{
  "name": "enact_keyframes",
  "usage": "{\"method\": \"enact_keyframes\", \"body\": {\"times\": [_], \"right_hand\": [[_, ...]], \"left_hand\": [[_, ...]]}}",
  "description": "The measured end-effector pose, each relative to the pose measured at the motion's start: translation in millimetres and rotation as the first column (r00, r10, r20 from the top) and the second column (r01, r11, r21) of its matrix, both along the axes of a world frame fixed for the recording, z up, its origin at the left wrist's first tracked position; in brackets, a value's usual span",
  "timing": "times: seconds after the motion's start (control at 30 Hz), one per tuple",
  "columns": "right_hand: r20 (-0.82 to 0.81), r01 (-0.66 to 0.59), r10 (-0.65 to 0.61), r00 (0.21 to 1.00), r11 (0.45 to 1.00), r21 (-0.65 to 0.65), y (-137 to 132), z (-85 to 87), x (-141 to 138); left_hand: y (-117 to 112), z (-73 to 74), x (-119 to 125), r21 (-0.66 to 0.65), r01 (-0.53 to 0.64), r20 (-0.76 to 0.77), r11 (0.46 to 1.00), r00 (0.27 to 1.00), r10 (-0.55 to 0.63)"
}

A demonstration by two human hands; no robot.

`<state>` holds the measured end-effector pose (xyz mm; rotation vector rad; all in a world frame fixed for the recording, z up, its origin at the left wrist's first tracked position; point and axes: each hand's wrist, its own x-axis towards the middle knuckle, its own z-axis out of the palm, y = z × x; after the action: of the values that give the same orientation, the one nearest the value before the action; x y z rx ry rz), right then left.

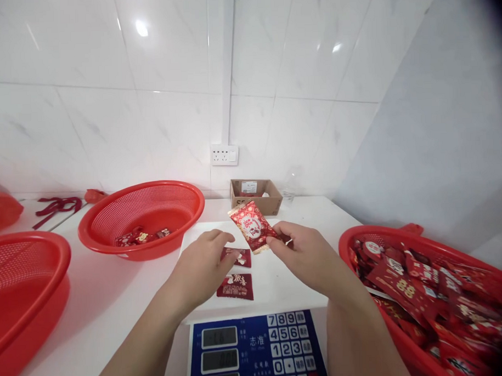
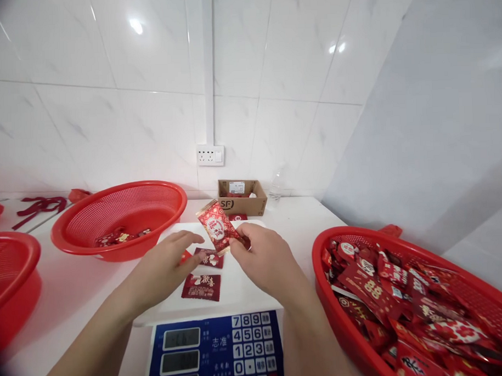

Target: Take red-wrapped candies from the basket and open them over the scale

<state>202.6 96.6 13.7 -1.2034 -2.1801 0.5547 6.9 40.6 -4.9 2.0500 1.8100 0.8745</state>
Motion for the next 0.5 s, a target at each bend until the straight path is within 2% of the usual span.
{"method": "enact_keyframes", "body": {"times": [0.17, 0.3, 0.43, 0.5], "right_hand": [[0.06, 0.028, -0.03, 0.998, 0.999, 0.039, 5, -2.6, 4], [0.012, 0.03, -0.031, 0.999, 0.997, 0.066, -7, 0.5, 2], [0.017, -0.018, 0.017, 1.0, 0.998, 0.067, -29, 0.1, 6], [0.064, 0.001, -0.005, 0.998, 0.998, 0.061, -37, -1.3, 17]], "left_hand": [[1, -8.4, -4, -0.154, 0.128, -0.117, 0.98, 0.982, -0.147], [5, -18.3, -6, -0.219, 0.137, -0.167, 0.966, 0.97, -0.175], [18, -35.6, -9, -0.18, 0.155, -0.196, 0.971, 0.962, -0.19], [23, -43.6, -12, -0.049, 0.139, -0.285, 0.989, 0.947, -0.147]]}}
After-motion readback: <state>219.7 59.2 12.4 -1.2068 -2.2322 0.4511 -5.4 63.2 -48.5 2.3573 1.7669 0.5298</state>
